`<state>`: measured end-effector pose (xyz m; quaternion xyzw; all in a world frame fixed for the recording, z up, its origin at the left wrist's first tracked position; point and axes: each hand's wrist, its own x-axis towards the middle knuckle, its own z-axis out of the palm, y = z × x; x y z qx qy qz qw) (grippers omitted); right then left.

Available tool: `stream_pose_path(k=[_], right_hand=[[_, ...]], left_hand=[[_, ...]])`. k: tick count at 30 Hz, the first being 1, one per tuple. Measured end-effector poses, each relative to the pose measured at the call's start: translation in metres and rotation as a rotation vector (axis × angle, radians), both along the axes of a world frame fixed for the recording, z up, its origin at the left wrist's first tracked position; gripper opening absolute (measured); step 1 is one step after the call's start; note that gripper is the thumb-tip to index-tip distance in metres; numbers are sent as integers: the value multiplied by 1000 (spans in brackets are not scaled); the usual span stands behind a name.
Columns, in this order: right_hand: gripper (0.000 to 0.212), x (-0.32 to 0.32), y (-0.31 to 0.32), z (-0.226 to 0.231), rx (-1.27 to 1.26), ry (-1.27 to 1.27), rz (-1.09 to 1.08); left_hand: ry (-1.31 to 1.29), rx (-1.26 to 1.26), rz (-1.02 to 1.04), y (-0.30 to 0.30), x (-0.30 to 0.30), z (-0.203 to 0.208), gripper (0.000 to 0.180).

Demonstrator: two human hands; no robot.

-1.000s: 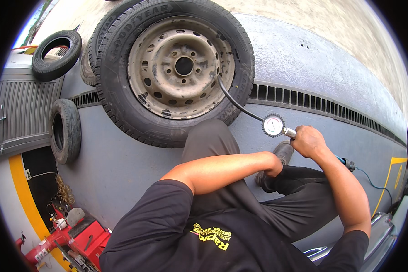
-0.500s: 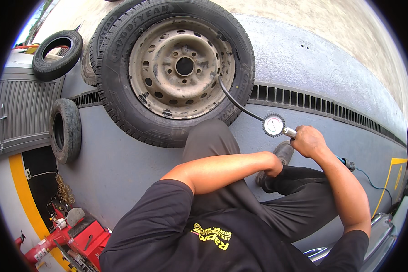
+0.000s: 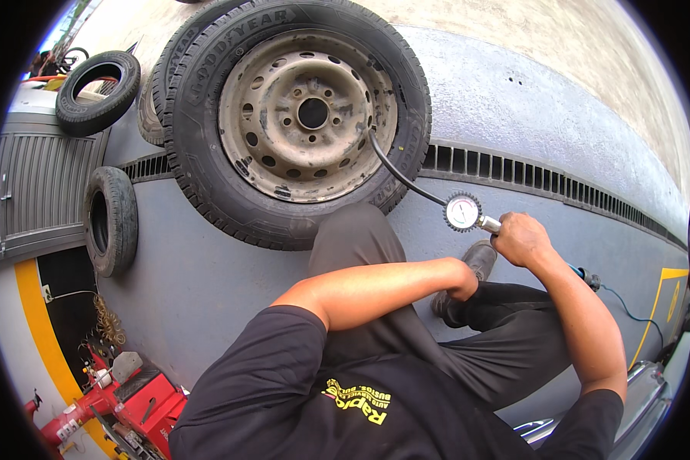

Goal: The person retrieves a tire inflator and connects it to a tire valve to inflate the tire. They monitor the pressure gauge while inflating, then disconnect the inflator and move the tire aside.

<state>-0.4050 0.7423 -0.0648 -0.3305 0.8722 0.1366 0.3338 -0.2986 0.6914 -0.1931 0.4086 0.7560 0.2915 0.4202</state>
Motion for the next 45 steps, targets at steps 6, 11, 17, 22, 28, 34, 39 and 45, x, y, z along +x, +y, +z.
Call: stream_pose_path(k=[6, 11, 17, 22, 28, 34, 39, 45], right_hand=[[28, 0, 0, 0, -8, 1, -1], [28, -1, -1, -1, 11, 4, -5], [29, -1, -2, 0, 12, -2, -16], [29, -2, -2, -1, 1, -7, -6], [29, -2, -2, -2, 1, -7, -18], [28, -3, -3, 0, 10, -11, -21], [28, -2, -1, 0, -3, -2, -24], [28, -2, -1, -2, 0, -7, -15]], left_hand=[[12, 0, -3, 1, 0, -3, 25], [-1, -21, -2, -1, 0, 1, 25], [10, -13, 6, 1, 0, -3, 25], [7, -5, 1, 1, 0, -6, 25], [15, -24, -8, 0, 0, -2, 25], [-14, -6, 2, -1, 0, -4, 26], [5, 42, -11, -2, 0, -4, 25], [15, 40, -29, -1, 0, -7, 25]])
